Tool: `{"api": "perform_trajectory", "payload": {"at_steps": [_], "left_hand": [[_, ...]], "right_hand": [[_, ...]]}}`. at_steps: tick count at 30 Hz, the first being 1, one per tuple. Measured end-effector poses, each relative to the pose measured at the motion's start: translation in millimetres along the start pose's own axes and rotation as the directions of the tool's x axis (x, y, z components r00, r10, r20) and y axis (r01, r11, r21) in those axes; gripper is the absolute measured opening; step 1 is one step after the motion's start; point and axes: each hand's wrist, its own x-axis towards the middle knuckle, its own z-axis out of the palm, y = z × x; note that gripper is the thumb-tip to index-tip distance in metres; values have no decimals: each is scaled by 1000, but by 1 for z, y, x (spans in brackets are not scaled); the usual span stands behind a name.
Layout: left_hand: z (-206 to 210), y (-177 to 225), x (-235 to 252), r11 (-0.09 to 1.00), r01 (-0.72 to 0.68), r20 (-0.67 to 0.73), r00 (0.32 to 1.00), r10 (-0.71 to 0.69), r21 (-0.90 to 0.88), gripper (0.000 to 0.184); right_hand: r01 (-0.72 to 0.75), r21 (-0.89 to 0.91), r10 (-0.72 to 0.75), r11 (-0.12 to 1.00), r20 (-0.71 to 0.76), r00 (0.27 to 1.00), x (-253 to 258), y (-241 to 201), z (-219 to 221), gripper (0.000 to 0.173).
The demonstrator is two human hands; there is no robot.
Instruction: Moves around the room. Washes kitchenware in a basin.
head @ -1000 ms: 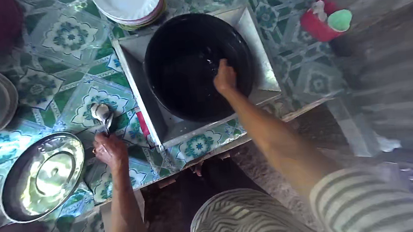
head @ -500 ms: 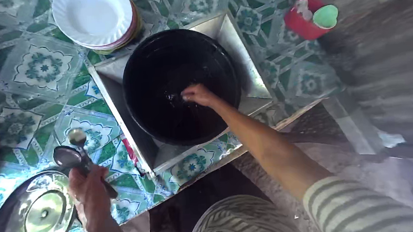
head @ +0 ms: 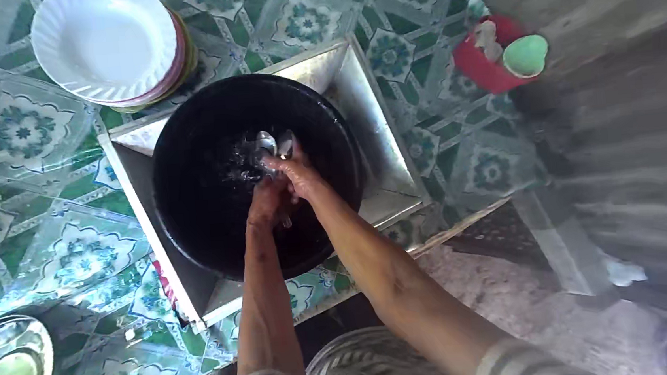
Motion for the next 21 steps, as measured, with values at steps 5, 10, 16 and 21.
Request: {"api": "perform_trajectory", "payload": {"at_steps": [5,10,16,21], "left_hand": [[-12,-2,-4,981,158,215,968,-130,-116,16],[-23,-12,-4,840,259,457,889,-14,-477,52],[-5,-8,-2,981,111,-67,990,-123,-157,35],[-4,-13,4,969,219,-5,975,-220,116,21]], "right_hand": [[-50,385,-42,922,227,973,19,17,-7,68],[28,566,-330,824,440,835,25,22,-11,74],[154,-167,-161,974,-29,987,27,30,-7,35],[59,-697,-43,715,41,998,35,7,-10,48]]}}
